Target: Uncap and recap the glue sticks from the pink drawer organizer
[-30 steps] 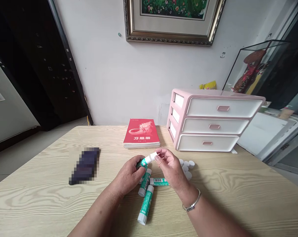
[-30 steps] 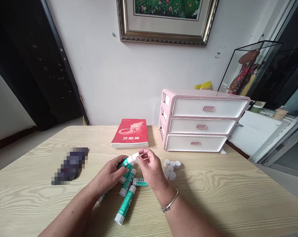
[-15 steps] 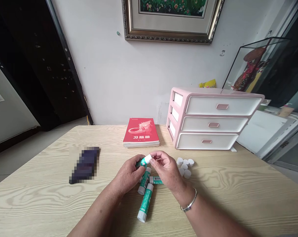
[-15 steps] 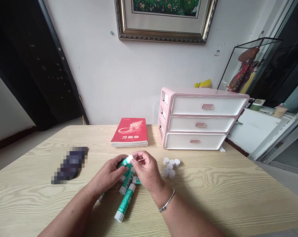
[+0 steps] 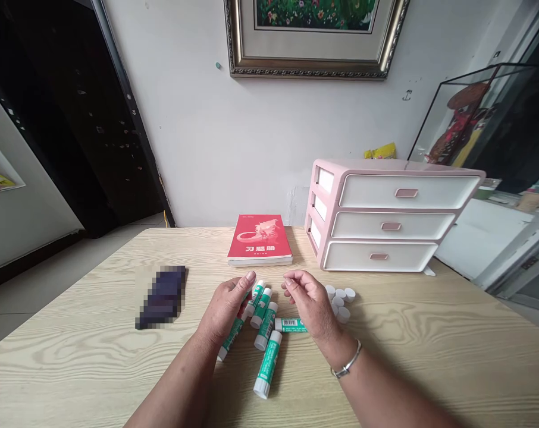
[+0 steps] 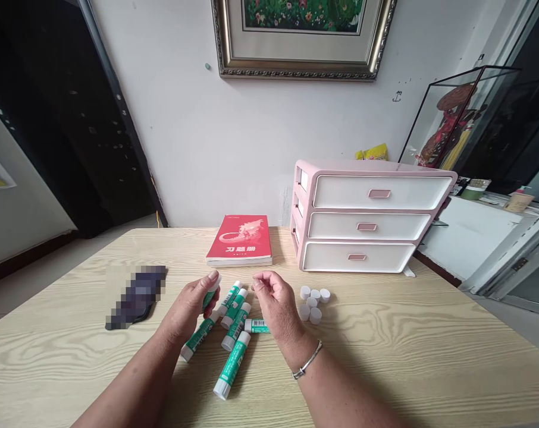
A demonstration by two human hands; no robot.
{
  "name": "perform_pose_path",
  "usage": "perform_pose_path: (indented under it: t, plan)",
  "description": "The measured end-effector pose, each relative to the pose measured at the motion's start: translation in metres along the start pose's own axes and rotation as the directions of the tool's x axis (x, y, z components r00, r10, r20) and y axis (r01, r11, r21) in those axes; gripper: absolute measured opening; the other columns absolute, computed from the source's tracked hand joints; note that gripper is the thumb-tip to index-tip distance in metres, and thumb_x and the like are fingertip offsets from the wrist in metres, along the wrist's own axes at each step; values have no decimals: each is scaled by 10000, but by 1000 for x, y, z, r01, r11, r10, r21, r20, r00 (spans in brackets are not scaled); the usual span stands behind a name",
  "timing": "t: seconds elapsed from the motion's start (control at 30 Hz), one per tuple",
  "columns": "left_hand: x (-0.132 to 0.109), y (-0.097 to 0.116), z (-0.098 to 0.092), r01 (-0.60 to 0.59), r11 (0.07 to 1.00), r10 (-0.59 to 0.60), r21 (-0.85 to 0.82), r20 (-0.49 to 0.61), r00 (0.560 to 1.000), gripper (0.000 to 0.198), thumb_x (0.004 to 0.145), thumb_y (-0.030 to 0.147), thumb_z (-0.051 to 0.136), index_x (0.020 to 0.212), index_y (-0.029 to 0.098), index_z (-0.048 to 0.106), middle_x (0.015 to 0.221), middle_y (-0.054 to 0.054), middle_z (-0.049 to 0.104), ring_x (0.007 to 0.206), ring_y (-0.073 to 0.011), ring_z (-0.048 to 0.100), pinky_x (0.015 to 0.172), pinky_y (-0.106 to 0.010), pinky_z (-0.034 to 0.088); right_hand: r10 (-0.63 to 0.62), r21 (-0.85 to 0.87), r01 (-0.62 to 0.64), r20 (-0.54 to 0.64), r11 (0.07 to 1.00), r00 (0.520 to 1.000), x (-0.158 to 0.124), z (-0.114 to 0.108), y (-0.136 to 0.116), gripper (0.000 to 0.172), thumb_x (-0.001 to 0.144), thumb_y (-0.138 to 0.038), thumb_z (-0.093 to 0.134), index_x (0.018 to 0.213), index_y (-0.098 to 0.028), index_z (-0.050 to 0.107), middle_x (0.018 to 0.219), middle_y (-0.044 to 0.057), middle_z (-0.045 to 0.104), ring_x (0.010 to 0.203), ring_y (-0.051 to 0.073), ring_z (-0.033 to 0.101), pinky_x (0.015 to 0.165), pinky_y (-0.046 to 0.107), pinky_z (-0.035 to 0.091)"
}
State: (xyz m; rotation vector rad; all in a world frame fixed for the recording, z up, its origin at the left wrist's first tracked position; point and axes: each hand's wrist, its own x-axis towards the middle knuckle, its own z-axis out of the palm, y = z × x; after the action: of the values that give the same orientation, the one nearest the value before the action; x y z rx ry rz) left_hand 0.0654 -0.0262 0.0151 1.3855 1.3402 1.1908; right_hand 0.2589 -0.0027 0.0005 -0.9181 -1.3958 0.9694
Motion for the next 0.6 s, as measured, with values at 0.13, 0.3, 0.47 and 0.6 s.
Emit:
perform_pose_path:
  t: [0.13,0.3,0.47,0.6]
  plan:
    - [4,-3,-2,23,984,-35,-177,-63,997,519,879,610,445,574,194,497,498,32,425,456,-104,355,453,-248,290,12,-3,-12,8,1000,1000,0,1,3,307,905,-472,610,973,-174,642,794,29,659,714,159,615,652,278,506]
    - [9,-1,-6,39,935,-81,-352,-107,991,424,834,497,462,519,212,454,438,35,384,395,-91,273,396,-243,210,16,-8,-16,2,1000,1000,1,-1,3,324,903,-500,608,965,-183,634,784,25,658,715,165,623,642,274,506]
    - [12,-3,-9,57,922,-123,-383,-149,981,364,802,459,481,531,220,432,443,36,390,394,-93,278,388,-240,196,37,4,-37,12,999,999,2,-2,3,354,908,-529,591,982,-186,641,754,15,653,689,157,618,644,272,509]
    - [13,-4,-11,93,972,-144,-215,-238,961,412,842,540,458,579,222,457,501,31,434,439,-113,344,427,-253,278,23,-42,-24,-39,999,999,7,-8,11,379,904,-544,588,1005,-185,653,727,15,651,660,158,614,647,279,513]
